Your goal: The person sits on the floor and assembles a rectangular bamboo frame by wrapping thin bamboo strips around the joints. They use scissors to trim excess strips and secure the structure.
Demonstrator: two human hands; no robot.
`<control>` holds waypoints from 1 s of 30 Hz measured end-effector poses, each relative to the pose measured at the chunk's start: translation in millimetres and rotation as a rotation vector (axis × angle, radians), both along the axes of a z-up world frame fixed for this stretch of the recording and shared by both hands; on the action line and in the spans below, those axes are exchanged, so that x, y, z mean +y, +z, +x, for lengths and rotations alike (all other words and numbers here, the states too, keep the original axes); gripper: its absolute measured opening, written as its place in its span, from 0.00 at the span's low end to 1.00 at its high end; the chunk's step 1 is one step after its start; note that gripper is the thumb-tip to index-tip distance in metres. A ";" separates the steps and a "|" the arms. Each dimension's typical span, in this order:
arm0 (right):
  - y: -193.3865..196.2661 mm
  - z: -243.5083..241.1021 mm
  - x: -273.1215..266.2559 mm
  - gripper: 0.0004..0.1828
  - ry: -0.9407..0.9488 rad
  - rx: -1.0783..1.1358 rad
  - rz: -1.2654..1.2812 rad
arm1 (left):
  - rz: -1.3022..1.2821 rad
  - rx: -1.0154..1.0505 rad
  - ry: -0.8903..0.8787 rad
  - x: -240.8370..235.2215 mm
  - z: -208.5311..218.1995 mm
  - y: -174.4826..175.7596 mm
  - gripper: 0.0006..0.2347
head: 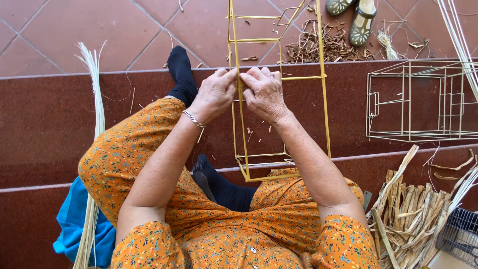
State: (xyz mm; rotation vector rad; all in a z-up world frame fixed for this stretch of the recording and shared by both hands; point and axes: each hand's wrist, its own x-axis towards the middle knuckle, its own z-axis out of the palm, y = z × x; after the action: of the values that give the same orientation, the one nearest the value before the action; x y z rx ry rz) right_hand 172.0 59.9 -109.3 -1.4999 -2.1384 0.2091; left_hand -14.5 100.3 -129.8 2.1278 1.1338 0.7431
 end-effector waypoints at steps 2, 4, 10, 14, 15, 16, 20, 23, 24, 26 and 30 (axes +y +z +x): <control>1.6 2.1 3.2 0.17 0.022 0.003 0.007 | -0.041 0.017 0.002 -0.1 1.5 -2.5 0.13; 3.4 8.3 5.2 0.18 0.032 -0.009 -0.056 | -0.057 -0.017 -0.009 2.1 4.5 -3.1 0.12; 4.0 19.5 6.2 0.11 0.091 0.009 -0.151 | -0.074 -0.095 -0.040 6.5 -0.2 4.9 0.11; -3.7 20.6 5.0 0.09 0.112 0.082 0.007 | -0.158 -0.047 0.021 0.5 -2.1 7.2 0.12; -6.2 20.7 4.3 0.08 0.120 0.089 0.036 | -0.119 -0.064 0.017 -1.9 -2.2 6.1 0.12; -8.3 20.8 4.3 0.08 0.117 0.089 0.049 | -0.080 -0.080 0.012 -3.6 -2.0 4.5 0.12; -9.5 20.9 7.6 0.08 0.116 0.091 0.096 | 0.003 0.001 -0.008 -1.6 3.2 0.2 0.11; -4.1 16.0 6.7 0.07 0.068 0.084 0.046 | 0.000 0.029 0.002 -2.6 2.5 1.4 0.12; -1.5 14.2 5.7 0.06 0.042 0.078 0.017 | -0.022 0.054 0.002 -2.9 0.8 3.0 0.13; 3.3 12.5 2.6 0.08 0.061 0.004 0.134 | -0.135 0.056 -0.002 -4.7 -3.8 6.3 0.14; 6.7 10.6 1.0 0.10 0.109 0.036 0.139 | -0.323 -0.161 -0.111 -1.8 -29.8 10.6 0.19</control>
State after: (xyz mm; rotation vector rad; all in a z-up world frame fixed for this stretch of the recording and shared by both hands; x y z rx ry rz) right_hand 182.6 60.9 -102.6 -1.2941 -2.1612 0.1218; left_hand -44.3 98.5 -119.1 1.8101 0.9695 0.6213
